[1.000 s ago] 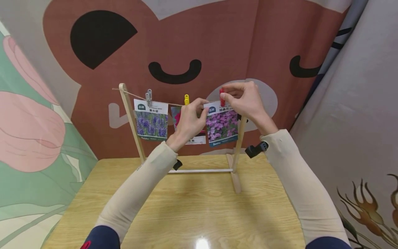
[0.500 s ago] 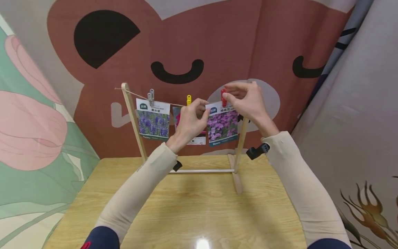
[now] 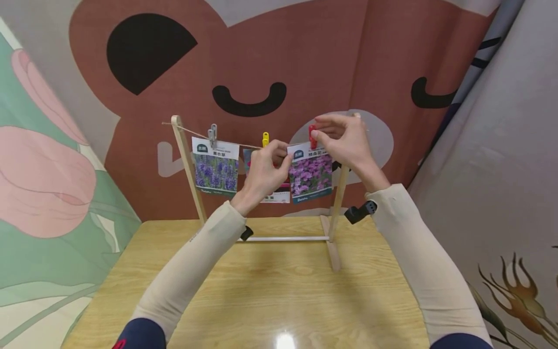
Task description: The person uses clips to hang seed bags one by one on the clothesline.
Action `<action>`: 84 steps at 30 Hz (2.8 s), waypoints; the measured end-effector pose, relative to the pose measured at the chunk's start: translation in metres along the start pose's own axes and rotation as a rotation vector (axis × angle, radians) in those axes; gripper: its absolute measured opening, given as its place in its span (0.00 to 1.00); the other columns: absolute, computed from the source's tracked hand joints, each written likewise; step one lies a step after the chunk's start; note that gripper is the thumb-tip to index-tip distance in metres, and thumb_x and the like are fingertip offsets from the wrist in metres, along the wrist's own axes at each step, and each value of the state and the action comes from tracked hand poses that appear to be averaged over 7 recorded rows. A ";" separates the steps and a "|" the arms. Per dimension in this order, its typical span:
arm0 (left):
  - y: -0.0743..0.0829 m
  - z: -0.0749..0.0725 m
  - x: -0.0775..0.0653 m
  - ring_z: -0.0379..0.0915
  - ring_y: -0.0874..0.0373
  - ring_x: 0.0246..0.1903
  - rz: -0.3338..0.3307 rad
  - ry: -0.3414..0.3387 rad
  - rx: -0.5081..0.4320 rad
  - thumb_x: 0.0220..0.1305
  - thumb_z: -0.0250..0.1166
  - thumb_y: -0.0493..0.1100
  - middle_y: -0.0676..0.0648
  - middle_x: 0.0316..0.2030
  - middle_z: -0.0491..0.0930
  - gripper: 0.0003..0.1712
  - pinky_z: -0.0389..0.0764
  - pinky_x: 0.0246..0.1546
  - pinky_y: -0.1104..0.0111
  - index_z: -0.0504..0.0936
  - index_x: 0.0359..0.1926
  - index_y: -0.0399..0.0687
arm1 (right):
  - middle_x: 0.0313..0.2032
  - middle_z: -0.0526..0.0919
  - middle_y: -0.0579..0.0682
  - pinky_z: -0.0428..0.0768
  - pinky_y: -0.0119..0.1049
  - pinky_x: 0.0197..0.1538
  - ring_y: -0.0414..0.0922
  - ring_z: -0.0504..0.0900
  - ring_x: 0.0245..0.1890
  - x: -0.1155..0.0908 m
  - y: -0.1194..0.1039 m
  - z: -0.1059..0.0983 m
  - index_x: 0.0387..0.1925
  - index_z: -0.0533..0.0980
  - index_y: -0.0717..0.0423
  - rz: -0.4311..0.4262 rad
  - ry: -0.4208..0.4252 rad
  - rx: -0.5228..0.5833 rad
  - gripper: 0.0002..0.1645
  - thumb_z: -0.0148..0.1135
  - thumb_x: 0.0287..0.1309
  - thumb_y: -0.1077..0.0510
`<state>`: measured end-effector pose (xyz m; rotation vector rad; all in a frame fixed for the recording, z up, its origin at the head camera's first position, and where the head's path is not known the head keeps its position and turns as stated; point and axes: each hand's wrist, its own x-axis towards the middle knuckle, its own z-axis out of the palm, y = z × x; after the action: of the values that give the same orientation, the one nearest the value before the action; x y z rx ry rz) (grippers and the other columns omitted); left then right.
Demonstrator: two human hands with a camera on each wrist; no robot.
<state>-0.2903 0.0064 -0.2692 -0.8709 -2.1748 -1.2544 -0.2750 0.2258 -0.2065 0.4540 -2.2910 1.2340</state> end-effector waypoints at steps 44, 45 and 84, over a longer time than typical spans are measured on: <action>-0.008 -0.028 -0.036 0.86 0.55 0.44 -0.028 -0.047 0.127 0.77 0.64 0.39 0.44 0.49 0.88 0.12 0.88 0.46 0.63 0.84 0.56 0.40 | 0.47 0.91 0.43 0.81 0.20 0.47 0.30 0.86 0.42 -0.026 0.009 -0.004 0.56 0.86 0.61 -0.054 0.022 0.047 0.18 0.72 0.68 0.58; -0.008 -0.029 -0.037 0.86 0.55 0.44 -0.028 -0.049 0.133 0.77 0.64 0.40 0.44 0.50 0.88 0.12 0.88 0.46 0.62 0.84 0.56 0.40 | 0.46 0.90 0.42 0.80 0.20 0.47 0.31 0.86 0.42 -0.028 0.010 -0.004 0.56 0.86 0.61 -0.053 0.020 0.051 0.18 0.72 0.68 0.59; -0.060 -0.122 -0.133 0.70 0.37 0.72 -0.119 -0.156 0.523 0.77 0.62 0.61 0.41 0.74 0.74 0.37 0.73 0.64 0.36 0.74 0.75 0.46 | 0.60 0.84 0.57 0.71 0.72 0.63 0.61 0.79 0.62 -0.126 0.087 -0.029 0.60 0.85 0.54 -0.068 -0.094 -0.276 0.32 0.84 0.53 0.55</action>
<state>-0.2316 -0.1613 -0.3367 -0.6420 -2.5363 -0.6212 -0.2076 0.3042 -0.3235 0.4925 -2.4567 0.8629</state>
